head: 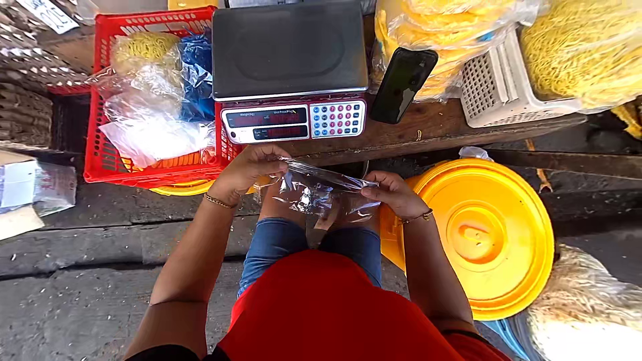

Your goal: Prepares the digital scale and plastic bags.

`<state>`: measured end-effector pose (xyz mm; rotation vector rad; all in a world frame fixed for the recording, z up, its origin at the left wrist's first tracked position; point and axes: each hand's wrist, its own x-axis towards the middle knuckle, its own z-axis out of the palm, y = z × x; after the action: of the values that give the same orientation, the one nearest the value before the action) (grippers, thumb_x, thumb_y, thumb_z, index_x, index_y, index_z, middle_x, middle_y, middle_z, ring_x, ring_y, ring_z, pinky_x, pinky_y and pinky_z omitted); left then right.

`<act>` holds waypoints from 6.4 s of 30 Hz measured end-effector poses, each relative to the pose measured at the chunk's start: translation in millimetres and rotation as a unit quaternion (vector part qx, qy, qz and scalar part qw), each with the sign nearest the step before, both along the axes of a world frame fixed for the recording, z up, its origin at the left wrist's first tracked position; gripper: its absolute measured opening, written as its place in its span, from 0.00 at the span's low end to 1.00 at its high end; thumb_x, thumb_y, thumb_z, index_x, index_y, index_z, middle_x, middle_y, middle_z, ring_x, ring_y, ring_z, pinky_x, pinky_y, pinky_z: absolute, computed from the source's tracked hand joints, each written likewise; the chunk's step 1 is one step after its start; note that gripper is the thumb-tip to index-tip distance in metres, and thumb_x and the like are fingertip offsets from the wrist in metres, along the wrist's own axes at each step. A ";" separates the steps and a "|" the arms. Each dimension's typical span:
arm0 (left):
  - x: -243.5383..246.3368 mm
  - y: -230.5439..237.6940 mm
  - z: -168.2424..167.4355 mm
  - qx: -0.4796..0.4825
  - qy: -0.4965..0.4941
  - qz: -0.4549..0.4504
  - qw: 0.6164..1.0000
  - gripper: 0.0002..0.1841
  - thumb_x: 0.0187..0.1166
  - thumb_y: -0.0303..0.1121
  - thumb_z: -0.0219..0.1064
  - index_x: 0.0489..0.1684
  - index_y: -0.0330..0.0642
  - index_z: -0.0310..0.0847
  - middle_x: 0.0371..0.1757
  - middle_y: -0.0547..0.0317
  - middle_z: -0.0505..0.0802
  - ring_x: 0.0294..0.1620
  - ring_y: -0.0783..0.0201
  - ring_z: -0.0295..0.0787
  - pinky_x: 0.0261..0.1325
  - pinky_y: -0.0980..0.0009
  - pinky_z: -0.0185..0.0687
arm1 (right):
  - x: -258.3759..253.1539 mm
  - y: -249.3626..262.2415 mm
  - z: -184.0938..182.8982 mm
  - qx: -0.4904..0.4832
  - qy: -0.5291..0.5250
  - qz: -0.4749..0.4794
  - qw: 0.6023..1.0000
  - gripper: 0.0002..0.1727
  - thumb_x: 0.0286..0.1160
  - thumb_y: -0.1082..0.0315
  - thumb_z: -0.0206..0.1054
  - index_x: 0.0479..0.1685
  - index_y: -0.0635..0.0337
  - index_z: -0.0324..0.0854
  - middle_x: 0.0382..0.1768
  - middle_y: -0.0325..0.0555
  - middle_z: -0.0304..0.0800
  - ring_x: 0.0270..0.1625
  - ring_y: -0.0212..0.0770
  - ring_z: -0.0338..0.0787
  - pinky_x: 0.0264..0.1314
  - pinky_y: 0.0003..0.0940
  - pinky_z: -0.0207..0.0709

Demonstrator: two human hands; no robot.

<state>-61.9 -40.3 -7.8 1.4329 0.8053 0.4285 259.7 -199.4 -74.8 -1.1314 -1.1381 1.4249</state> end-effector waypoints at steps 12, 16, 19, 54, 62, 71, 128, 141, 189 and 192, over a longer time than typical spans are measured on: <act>1.5 -34.7 -23.5 -0.046 -0.099 0.215 0.971 0.06 0.82 0.25 0.66 0.34 0.43 0.87 0.27 0.66 0.91 0.24 0.76 0.84 0.29 0.81 0.81 | -16.2 11.9 -9.1 0.011 -0.199 -0.220 0.955 0.33 0.73 0.61 0.72 0.77 0.65 0.72 0.62 0.55 0.85 0.62 0.40 0.87 0.66 0.35 0.81; 18.3 -46.8 -25.2 -0.039 -0.094 0.135 0.986 0.02 0.74 0.24 0.72 0.38 0.40 0.87 0.30 0.63 0.91 0.28 0.73 0.85 0.34 0.76 0.85 | -69.0 14.1 13.0 0.127 -0.234 -0.104 0.958 0.37 0.76 0.47 0.70 0.72 0.72 0.74 0.56 0.53 0.88 0.58 0.37 0.88 0.64 0.34 0.83; 39.5 -60.3 -37.4 -0.033 -0.106 0.054 0.992 0.09 0.68 0.22 0.75 0.43 0.40 0.83 0.37 0.64 0.93 0.40 0.71 0.90 0.48 0.70 0.90 | -104.6 25.7 12.8 0.129 -0.150 -0.032 0.980 0.31 0.80 0.49 0.69 0.65 0.71 0.78 0.50 0.47 0.91 0.50 0.31 0.90 0.54 0.29 0.87; 0.4 -1.2 -89.2 0.081 -0.096 0.468 0.875 0.09 0.88 0.24 0.50 0.52 0.31 0.76 0.45 0.63 0.88 0.51 0.76 0.84 0.63 0.75 0.79 | -53.4 99.5 -40.9 0.027 0.016 -0.333 0.943 0.35 0.90 0.62 0.53 0.94 0.60 0.50 0.90 0.53 0.59 0.89 0.37 0.65 0.90 0.35 0.59; 5.8 0.4 -83.3 0.087 -0.084 0.482 0.868 0.11 0.87 0.23 0.51 0.50 0.30 0.81 0.43 0.59 0.89 0.48 0.74 0.86 0.60 0.72 0.82 | -42.5 94.3 -52.6 0.061 -0.001 -0.308 0.949 0.38 0.89 0.58 0.53 0.94 0.65 0.45 0.92 0.56 0.53 0.90 0.41 0.63 0.89 0.36 0.63; -7.8 19.2 -83.5 0.091 -0.065 0.446 0.888 0.12 0.89 0.28 0.53 0.53 0.32 0.83 0.44 0.57 0.90 0.48 0.71 0.86 0.59 0.67 0.82 | -40.8 93.9 -48.9 0.072 -0.033 -0.277 0.957 0.44 0.87 0.55 0.56 0.95 0.66 0.37 0.93 0.59 0.47 0.92 0.38 0.58 0.91 0.31 0.59; 50.0 9.8 6.7 -0.168 -0.259 0.430 0.849 0.08 0.94 0.34 0.49 0.50 0.46 0.75 0.38 0.61 0.90 0.39 0.67 0.91 0.50 0.71 0.90 | -119.6 140.1 30.1 0.195 -0.035 -0.317 0.927 0.03 0.86 0.68 0.60 0.48 0.57 0.75 0.26 0.28 0.78 0.23 0.19 0.76 0.28 0.16 0.75; -24.8 80.8 14.1 0.087 0.015 0.281 0.956 0.26 0.81 0.20 0.64 0.76 0.37 0.58 0.37 0.55 0.90 0.34 0.66 0.93 0.44 0.68 0.93 | -49.1 136.8 67.7 0.063 -0.417 -0.179 0.889 0.21 0.88 0.61 0.61 0.75 0.58 0.71 0.28 0.53 0.86 0.24 0.53 0.84 0.28 0.55 0.78; -11.9 116.5 53.5 0.108 0.023 0.131 0.985 0.30 0.75 0.17 0.64 0.80 0.41 0.72 0.74 0.47 0.79 0.50 0.65 0.89 0.53 0.70 0.88 | -93.5 194.4 52.1 0.348 -0.501 -0.048 0.791 0.13 0.83 0.62 0.64 0.54 0.53 0.94 0.72 0.51 0.85 0.80 0.64 0.73 0.78 0.69 0.58; -13.5 109.6 80.8 0.114 -0.022 0.158 0.981 0.22 0.78 0.18 0.62 0.73 0.37 0.77 0.66 0.51 0.83 0.52 0.66 0.89 0.56 0.71 0.88 | -83.7 191.7 81.7 0.336 -0.387 -0.041 0.858 0.15 0.86 0.64 0.61 0.52 0.61 0.93 0.62 0.51 0.92 0.71 0.55 0.84 0.77 0.60 0.66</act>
<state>-75.4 69.3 73.0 1.5035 0.9761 0.8136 176.0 -7.7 6.9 -1.2135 -1.9192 0.3649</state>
